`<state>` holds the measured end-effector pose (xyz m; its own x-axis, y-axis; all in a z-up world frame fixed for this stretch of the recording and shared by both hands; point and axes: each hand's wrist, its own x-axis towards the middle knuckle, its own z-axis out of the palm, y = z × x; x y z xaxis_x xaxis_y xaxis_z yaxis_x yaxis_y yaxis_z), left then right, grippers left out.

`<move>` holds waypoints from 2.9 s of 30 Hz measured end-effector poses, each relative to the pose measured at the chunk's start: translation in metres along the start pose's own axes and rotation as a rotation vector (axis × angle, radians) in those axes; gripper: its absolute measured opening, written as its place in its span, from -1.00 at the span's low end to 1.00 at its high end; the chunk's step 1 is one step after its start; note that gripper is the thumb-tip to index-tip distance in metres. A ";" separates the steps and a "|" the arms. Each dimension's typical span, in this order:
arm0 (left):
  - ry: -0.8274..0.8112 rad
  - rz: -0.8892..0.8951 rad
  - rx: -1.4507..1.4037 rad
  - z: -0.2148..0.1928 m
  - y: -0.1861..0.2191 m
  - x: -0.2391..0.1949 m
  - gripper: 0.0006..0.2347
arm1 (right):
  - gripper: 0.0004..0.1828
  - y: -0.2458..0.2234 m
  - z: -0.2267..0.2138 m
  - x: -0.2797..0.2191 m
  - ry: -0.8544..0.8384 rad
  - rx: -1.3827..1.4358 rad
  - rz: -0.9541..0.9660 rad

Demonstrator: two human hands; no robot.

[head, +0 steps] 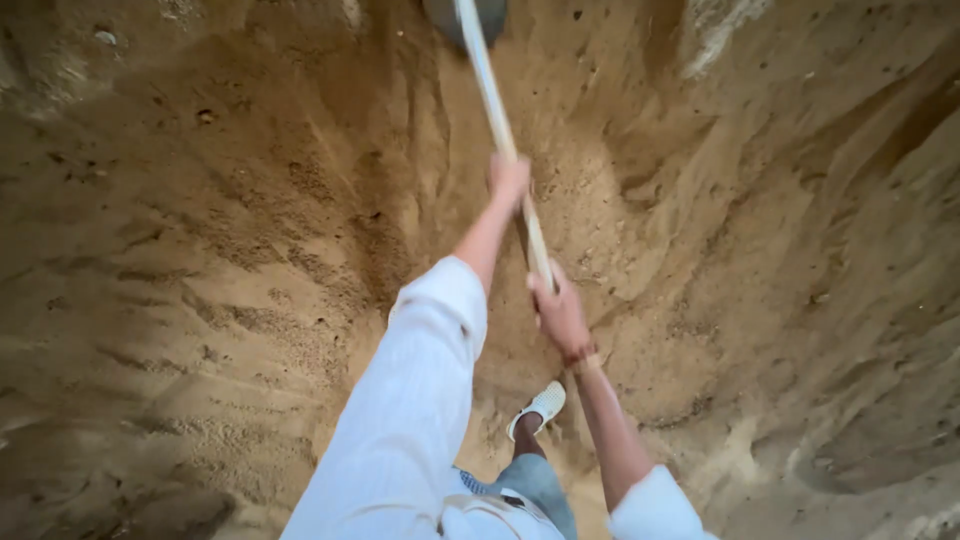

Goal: The person uses a shovel to dig sand from a pit and transfers it into a metal basin. They repeatedly scoop sand and pour it into the basin, then continue digging more sand from the pit.

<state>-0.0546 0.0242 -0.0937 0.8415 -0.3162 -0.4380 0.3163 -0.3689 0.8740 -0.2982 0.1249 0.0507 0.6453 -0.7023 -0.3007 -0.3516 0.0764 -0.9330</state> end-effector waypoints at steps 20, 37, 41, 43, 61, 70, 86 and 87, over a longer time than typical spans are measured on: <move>-0.098 -0.262 0.726 -0.034 -0.353 -0.189 -0.47 | -0.49 0.150 0.001 -0.242 -0.030 0.029 0.852; 0.127 -0.529 -0.185 -0.056 -0.316 -0.232 -0.90 | -0.24 0.350 -0.075 -0.331 0.006 -0.416 0.268; 0.214 -0.538 -0.286 -0.082 -0.293 -0.143 -0.80 | -0.56 0.308 -0.075 -0.255 -0.182 -0.493 0.161; 0.198 -0.357 -0.386 -0.127 -0.164 -0.121 -0.78 | -0.46 0.232 -0.049 -0.187 -0.133 -0.459 0.050; 0.144 0.143 -0.057 -0.039 0.134 -0.029 -0.57 | -0.44 -0.114 -0.105 0.084 -0.168 -0.657 -0.198; -0.147 -0.126 0.140 0.108 -0.319 -0.146 -0.57 | -0.61 0.366 -0.162 -0.109 -0.026 -0.742 0.099; 0.058 -0.452 0.010 0.028 -0.421 -0.197 -0.81 | -0.35 0.338 -0.057 -0.283 -0.011 -0.506 0.354; 0.056 -0.439 0.016 0.024 -0.435 -0.217 -0.81 | -0.35 0.351 -0.059 -0.306 -0.003 -0.495 0.347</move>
<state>-0.3849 0.2323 -0.3837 0.6515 -0.0788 -0.7545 0.6427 -0.4710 0.6042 -0.6595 0.3252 -0.1735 0.4381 -0.6928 -0.5728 -0.8154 -0.0379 -0.5777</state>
